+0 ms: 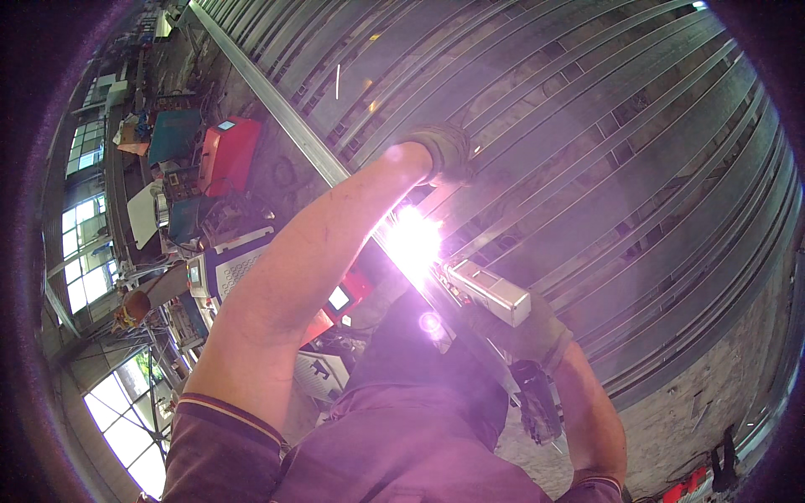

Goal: The person welds a long metal bar onto a slatted metal structure using a handheld welding torch. The person repeatedly moves the torch along the seam, creating bright sparks and smoke, then repositions the bar and continues welding along the length of the structure.

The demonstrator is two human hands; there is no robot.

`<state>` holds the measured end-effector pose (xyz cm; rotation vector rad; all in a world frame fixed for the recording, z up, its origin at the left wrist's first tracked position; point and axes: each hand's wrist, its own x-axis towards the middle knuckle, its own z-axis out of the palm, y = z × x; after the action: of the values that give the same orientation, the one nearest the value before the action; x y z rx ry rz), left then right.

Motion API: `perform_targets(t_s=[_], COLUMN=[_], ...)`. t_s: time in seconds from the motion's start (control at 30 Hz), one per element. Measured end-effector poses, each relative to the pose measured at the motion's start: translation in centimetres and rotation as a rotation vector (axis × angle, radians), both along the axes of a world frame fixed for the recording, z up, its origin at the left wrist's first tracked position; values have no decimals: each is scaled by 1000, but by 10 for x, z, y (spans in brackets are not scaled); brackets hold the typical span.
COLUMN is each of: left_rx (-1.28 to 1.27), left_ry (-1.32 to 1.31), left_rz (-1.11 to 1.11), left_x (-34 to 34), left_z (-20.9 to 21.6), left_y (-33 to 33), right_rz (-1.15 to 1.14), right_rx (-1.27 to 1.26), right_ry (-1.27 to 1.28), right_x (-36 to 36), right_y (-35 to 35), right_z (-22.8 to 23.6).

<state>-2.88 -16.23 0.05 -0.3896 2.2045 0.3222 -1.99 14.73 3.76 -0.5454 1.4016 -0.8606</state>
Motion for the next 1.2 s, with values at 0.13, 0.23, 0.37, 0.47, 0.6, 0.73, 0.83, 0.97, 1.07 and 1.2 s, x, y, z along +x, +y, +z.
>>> perform_targets(t_s=[0.13,0.23,0.37,0.47,0.6,0.73,0.83,0.97,1.07,1.2], left_rx=[-7,-21,-6,-5,2,8,7,0,-23,16], left_ry=[-49,-62,-58,-29,0,-3,-28,-45,3,-61], left_rz=[-1,11,10,24,6,57,47,7,-39,61], left_x=[-5,-5,-4,-4,-2,-1,-2,-3,0,-4], left_z=[22,23,16,17,20,16,10,8,12,27], left_y=[5,6,3,5,5,6,4,3,3,8], right_rz=[39,45,8,-8,-31,58,12,-15,-12,7], right_rx=[-19,54,-23,-59,-54,34,-40,-53,-1,99], right_ry=[55,-7,14,24,21,59,86,43,25,-4], right_x=[1,-2,2,3,5,-2,4,1,1,-2], right_y=[10,9,11,18,18,4,10,16,15,13], right_z=[-13,-7,-9,-17,-15,7,-3,-2,1,7])
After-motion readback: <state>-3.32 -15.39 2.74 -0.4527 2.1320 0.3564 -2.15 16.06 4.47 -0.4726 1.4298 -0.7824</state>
